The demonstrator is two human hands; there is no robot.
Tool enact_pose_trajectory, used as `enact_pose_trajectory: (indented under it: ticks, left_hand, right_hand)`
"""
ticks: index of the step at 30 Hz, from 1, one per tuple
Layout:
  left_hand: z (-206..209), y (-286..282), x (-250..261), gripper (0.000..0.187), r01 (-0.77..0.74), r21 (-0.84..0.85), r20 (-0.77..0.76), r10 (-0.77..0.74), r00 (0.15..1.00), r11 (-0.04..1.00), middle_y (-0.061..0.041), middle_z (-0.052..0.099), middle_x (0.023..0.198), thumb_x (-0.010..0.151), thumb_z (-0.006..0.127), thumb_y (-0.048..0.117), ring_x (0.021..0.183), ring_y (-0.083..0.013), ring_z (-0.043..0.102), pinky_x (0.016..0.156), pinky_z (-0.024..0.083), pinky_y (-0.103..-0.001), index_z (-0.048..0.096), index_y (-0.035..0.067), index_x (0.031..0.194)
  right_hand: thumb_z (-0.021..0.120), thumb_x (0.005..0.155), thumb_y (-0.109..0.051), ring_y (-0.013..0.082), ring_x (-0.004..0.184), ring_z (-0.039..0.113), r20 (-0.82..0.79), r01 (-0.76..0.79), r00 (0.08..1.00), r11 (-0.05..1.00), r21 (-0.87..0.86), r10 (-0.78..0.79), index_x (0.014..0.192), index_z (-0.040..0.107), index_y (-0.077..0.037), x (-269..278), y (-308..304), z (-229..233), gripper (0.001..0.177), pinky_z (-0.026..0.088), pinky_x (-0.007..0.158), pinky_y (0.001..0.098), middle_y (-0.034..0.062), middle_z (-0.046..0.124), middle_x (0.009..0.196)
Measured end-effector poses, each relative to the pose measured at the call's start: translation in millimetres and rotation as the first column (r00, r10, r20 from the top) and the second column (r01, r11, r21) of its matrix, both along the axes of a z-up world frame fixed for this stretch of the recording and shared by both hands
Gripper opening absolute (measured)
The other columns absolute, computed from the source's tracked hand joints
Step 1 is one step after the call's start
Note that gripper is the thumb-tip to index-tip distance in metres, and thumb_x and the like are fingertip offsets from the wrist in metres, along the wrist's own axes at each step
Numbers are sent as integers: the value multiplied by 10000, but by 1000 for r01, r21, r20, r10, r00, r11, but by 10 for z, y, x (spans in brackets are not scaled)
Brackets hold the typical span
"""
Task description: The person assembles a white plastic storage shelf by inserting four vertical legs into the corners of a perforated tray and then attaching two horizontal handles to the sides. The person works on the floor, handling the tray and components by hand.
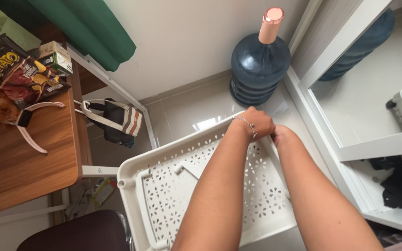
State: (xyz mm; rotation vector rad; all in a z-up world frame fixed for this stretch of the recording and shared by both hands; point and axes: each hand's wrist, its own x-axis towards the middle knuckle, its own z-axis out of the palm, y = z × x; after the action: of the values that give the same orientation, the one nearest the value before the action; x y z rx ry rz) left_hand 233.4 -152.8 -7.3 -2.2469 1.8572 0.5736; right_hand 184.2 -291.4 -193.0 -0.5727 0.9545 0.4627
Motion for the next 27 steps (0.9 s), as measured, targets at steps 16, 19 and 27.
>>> enact_pose_trajectory:
  ticks: [16, 19, 27]
  left_hand:
    - [0, 114, -156, 293, -203, -87, 45, 207, 977, 975, 23, 720, 1144, 895, 657, 113, 1169, -220, 619, 975, 460, -486, 698, 218, 1165]
    - [-5, 95, -142, 244, -196, -93, 52, 202, 978, 976, 16, 719, 1169, 944, 625, 145, 1194, -230, 608, 996, 451, -491, 705, 217, 1163]
    - [-38, 144, -168, 289, -222, -129, 24, 227, 974, 966, 46, 711, 1205, 923, 638, 99, 1212, -197, 595, 1018, 439, -443, 696, 218, 1180]
  right_hand:
    - [652, 867, -52, 295, 866, 726, -197, 109, 970, 981, -161, -140, 1070, 653, 96, -150, -118, -466, 250, 647, 784, 471, 239, 701, 1027]
    - [730, 813, -89, 279, 883, 707, -50, 50, 997, 976, -214, -62, 1101, 676, 42, -102, -151, -654, 321, 626, 796, 442, 201, 709, 1041]
    - [698, 785, -85, 289, 903, 713, 1, 145, 989, 959, -242, -149, 1127, 689, -17, -193, -71, -456, 349, 617, 810, 477, 209, 717, 1052]
